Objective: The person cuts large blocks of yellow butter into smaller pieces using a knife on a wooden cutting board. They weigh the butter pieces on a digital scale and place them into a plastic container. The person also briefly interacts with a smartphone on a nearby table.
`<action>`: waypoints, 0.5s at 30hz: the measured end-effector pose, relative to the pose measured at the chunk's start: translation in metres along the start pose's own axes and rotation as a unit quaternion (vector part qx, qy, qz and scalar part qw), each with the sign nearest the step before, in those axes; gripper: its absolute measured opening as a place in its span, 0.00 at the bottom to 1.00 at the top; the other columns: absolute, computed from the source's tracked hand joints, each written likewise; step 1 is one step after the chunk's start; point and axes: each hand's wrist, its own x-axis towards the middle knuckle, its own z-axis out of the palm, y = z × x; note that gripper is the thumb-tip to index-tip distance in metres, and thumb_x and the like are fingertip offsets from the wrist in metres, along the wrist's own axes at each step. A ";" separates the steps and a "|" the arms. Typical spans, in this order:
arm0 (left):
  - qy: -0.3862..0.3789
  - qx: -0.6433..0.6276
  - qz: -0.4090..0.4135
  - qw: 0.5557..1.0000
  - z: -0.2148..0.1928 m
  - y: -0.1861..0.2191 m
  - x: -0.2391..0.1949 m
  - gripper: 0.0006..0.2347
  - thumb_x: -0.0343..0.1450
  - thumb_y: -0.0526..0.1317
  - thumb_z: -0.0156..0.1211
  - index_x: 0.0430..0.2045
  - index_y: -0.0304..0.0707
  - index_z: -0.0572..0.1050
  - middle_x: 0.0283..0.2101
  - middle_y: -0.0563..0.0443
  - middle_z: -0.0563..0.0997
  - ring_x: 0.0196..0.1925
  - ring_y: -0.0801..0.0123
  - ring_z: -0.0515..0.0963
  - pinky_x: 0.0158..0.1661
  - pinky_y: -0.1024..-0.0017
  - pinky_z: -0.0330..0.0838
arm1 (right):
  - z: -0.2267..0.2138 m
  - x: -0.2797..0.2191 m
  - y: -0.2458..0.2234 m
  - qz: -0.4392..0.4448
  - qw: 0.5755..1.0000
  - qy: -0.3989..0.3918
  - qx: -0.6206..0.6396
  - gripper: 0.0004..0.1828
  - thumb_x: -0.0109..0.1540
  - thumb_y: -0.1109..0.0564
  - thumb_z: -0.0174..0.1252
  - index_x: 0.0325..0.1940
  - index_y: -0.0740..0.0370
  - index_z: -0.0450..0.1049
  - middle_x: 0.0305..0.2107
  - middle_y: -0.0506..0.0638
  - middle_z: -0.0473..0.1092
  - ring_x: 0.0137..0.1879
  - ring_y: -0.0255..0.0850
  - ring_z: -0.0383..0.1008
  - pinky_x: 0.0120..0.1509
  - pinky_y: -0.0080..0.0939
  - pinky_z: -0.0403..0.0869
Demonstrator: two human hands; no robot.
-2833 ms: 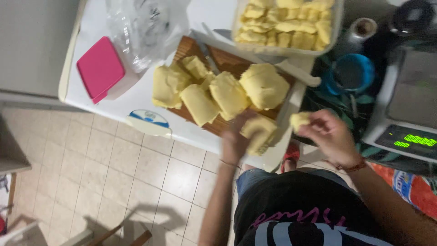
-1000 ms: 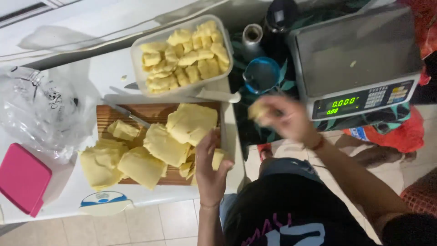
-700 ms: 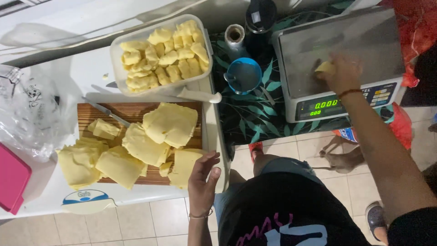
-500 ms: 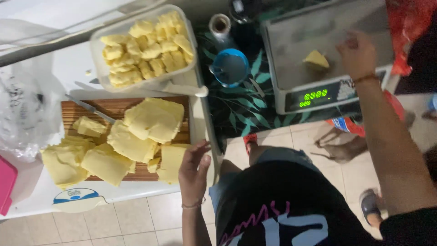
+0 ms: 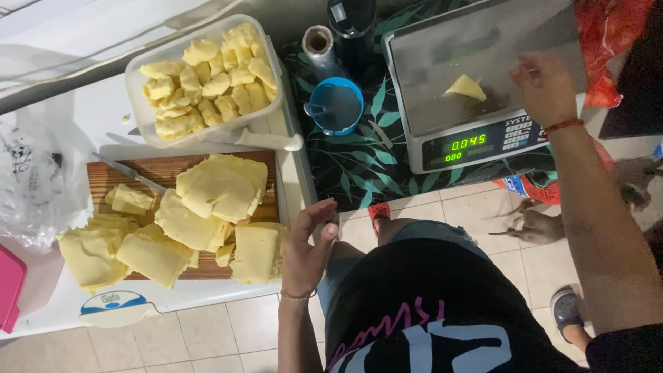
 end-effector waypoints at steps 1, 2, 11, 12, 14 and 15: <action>0.000 0.010 -0.007 1.000 -0.001 0.002 -0.001 0.21 0.73 0.50 0.57 0.55 0.36 0.74 0.52 0.48 0.82 0.52 0.67 0.82 0.54 0.71 0.75 | -0.002 0.000 -0.011 0.001 1.000 -0.011 0.005 0.16 0.76 0.55 0.58 0.64 0.69 0.75 0.52 0.64 0.73 0.50 0.54 0.75 0.52 0.55 0.71; 0.001 0.019 -0.015 1.000 -0.001 0.004 -0.002 0.22 0.73 0.52 0.56 0.55 0.36 0.74 0.52 0.47 0.82 0.52 0.67 0.82 0.54 0.71 0.75 | -0.005 0.000 -0.022 0.002 1.000 -0.023 0.010 0.17 0.76 0.55 0.56 0.63 0.70 0.76 0.53 0.65 0.72 0.51 0.56 0.75 0.52 0.57 0.71; 0.250 0.029 -0.118 0.961 -0.039 -0.037 -0.052 0.08 0.72 0.40 0.60 0.43 0.42 0.77 0.49 0.56 0.84 0.34 0.76 0.78 0.38 0.77 0.75 | 0.020 -0.019 -0.116 -0.118 0.981 -0.121 0.092 0.11 0.85 0.56 0.56 0.52 0.66 0.75 0.44 0.52 0.71 0.53 0.45 0.69 0.60 0.49 0.63; 0.281 0.038 -0.127 0.950 -0.054 -0.042 -0.062 0.08 0.72 0.40 0.60 0.43 0.42 0.77 0.49 0.56 0.84 0.34 0.76 0.78 0.38 0.77 0.75 | 0.039 -0.032 -0.131 -0.139 0.974 -0.143 0.110 0.11 0.85 0.56 0.56 0.52 0.66 0.75 0.44 0.52 0.71 0.53 0.45 0.69 0.60 0.49 0.63; 0.480 0.072 -0.170 0.857 -0.079 -0.054 -0.076 0.05 0.73 0.44 0.61 0.35 0.46 0.75 0.40 0.59 0.80 0.32 0.76 0.73 0.35 0.75 0.71 | 0.064 -0.062 -0.149 -0.077 0.974 -0.159 0.139 0.21 0.78 0.68 0.51 0.75 0.80 0.70 0.56 0.73 0.70 0.57 0.58 0.70 0.62 0.54 0.67; 0.498 0.078 -0.177 0.845 -0.098 -0.065 -0.086 0.05 0.73 0.44 0.61 0.35 0.46 0.75 0.40 0.59 0.80 0.32 0.76 0.73 0.35 0.75 0.71 | 0.070 -0.068 -0.194 -0.089 0.969 -0.175 0.149 0.21 0.78 0.68 0.51 0.75 0.80 0.70 0.56 0.73 0.70 0.57 0.58 0.70 0.62 0.54 0.67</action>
